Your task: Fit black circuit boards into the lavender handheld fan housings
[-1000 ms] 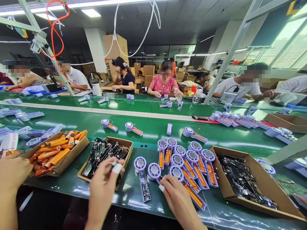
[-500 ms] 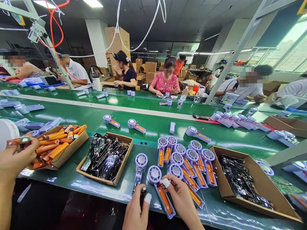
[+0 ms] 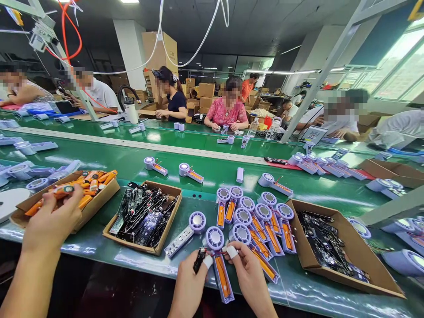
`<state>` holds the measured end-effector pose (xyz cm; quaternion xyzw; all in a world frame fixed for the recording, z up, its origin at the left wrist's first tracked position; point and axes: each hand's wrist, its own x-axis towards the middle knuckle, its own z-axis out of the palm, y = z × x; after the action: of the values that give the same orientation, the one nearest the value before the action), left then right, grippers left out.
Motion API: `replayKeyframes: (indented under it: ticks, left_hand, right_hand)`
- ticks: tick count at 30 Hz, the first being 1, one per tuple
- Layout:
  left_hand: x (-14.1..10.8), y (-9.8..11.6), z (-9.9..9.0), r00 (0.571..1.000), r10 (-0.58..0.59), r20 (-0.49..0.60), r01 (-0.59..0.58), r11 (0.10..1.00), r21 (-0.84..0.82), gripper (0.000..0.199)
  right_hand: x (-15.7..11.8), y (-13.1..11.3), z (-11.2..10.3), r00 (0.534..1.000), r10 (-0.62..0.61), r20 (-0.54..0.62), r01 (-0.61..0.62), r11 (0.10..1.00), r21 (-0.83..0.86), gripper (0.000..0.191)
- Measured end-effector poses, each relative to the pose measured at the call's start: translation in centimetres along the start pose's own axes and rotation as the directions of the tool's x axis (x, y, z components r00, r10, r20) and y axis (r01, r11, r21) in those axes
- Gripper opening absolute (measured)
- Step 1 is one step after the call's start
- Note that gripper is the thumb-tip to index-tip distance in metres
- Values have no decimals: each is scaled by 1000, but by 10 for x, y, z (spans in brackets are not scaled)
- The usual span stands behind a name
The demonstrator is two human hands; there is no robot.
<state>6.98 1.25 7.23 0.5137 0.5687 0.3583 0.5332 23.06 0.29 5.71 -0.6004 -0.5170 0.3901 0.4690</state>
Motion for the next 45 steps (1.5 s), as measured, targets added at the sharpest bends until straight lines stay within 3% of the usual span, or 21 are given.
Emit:
replayKeyframes:
  ticks: [3,5,8,10,14,20,26,31,37,41,45]
  left_hand:
    - [2,-8,-5,997,-48,61,52,996,-74,37]
    - [2,-10,-5,995,-57,81,66,992,-112,36]
    - [-1,-4,-2,997,-25,75,37,987,-154,29]
    - [-2,1,-2,998,-4,70,15,986,-165,26]
    - [0,3,-6,993,-23,116,42,984,-171,30]
    - [2,-8,-12,983,-99,154,131,968,-213,43]
    - [-5,-14,-15,981,-132,139,165,952,-259,40]
    - [-8,-15,-15,989,-102,110,123,970,-209,36]
    - [-14,-12,-16,999,2,-49,-2,1000,1,22]
    - [-11,-18,-16,996,-14,87,5,995,96,28]
    - [-9,-26,-16,988,-35,149,15,991,130,32]
  right_hand:
    - [-7,-2,3,997,-70,-35,63,982,-177,24]
    - [-12,-8,7,977,-211,-21,196,937,-290,22]
    - [-16,-18,10,888,-434,152,459,817,-350,47]
    - [-15,-23,9,853,-441,280,517,789,-332,57]
    - [-9,-25,3,879,-325,348,430,856,-286,54]
    - [-8,-7,9,866,-369,337,451,867,-210,41]
    - [-9,0,19,887,-369,279,423,890,-169,31]
    - [-12,-3,19,906,-331,264,378,913,-151,24]
    - [-12,-9,18,897,-314,310,384,902,-196,25]
    - [-12,-9,21,892,-321,317,418,855,-308,20]
    - [-11,-10,23,871,-357,338,471,803,-366,21]
